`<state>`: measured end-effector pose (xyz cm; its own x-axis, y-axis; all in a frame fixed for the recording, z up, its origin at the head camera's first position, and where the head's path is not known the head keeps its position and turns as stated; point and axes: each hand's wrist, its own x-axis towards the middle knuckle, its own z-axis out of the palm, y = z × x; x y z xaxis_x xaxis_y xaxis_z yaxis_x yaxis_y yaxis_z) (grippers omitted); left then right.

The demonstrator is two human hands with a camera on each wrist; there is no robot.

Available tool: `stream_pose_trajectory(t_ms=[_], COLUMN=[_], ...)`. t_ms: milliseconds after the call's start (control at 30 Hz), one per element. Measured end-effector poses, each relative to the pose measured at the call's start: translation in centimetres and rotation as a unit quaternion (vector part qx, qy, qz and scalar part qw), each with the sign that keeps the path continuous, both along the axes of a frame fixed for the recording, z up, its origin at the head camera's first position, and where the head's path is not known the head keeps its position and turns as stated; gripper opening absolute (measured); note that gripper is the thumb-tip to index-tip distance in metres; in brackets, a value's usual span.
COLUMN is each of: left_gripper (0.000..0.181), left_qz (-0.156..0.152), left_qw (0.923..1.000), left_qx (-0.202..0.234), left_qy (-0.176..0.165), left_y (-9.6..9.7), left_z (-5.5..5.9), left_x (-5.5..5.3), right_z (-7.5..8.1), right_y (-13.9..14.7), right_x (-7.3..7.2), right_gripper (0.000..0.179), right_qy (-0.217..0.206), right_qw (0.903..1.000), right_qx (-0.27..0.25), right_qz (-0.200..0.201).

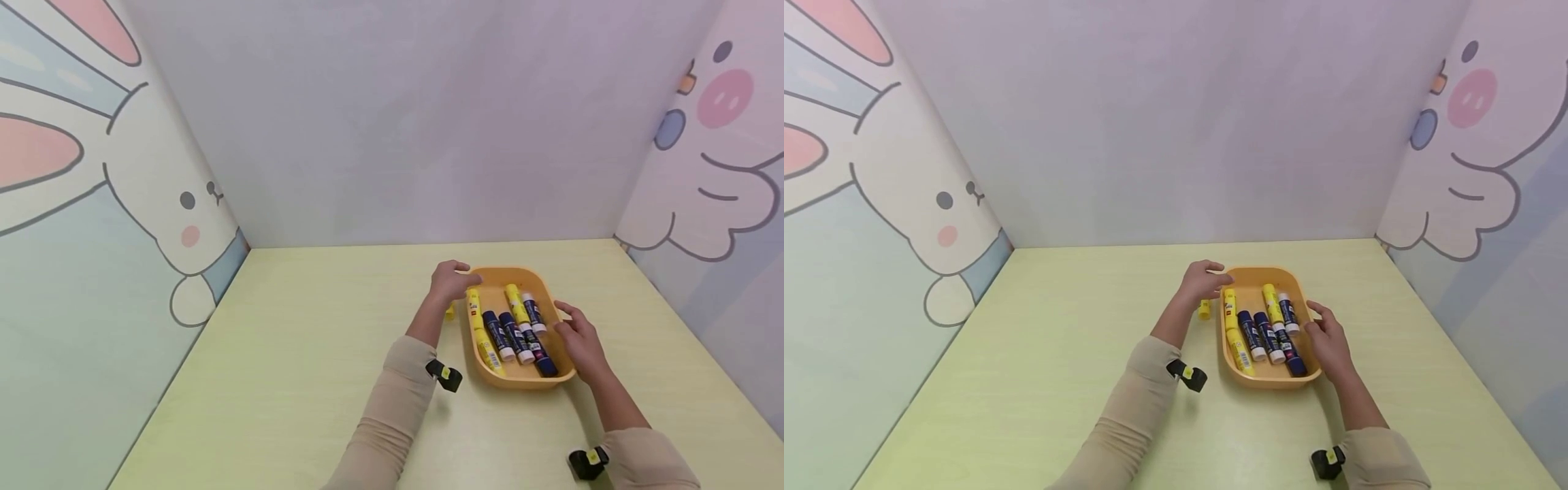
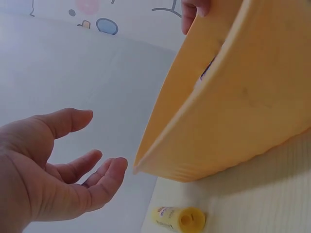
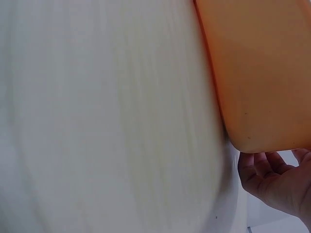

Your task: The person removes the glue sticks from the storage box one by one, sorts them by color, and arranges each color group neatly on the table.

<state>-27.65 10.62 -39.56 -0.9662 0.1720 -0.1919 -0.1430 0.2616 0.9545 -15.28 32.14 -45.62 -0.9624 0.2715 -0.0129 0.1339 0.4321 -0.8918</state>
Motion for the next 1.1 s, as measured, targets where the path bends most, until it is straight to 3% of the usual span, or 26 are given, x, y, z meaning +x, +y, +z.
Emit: stream_pose_trajectory(t_ms=[400,567,1100], left_gripper=[0.04,0.042,0.025], left_qz=[-0.023,-0.032,-0.019], left_qw=[0.9994,0.9994,0.9971], left_qx=[-0.025,-0.011,0.024], left_qy=[0.001,-0.003,-0.07], left_y=[2.3,3.2,5.5], left_z=[0.5,0.4,-1.2], left_x=[0.2,0.2,0.5], right_z=[-0.1,-0.1,-0.1], right_y=[0.1,0.1,0.1], right_x=[-0.1,-0.1,0.0], right_gripper=[0.048,0.048,0.048], right_qy=[0.002,0.003,0.006], right_qw=[1.0,1.0,0.9999], right_qx=[-0.002,-0.008,-0.013], right_qz=[0.001,0.001,0.002])
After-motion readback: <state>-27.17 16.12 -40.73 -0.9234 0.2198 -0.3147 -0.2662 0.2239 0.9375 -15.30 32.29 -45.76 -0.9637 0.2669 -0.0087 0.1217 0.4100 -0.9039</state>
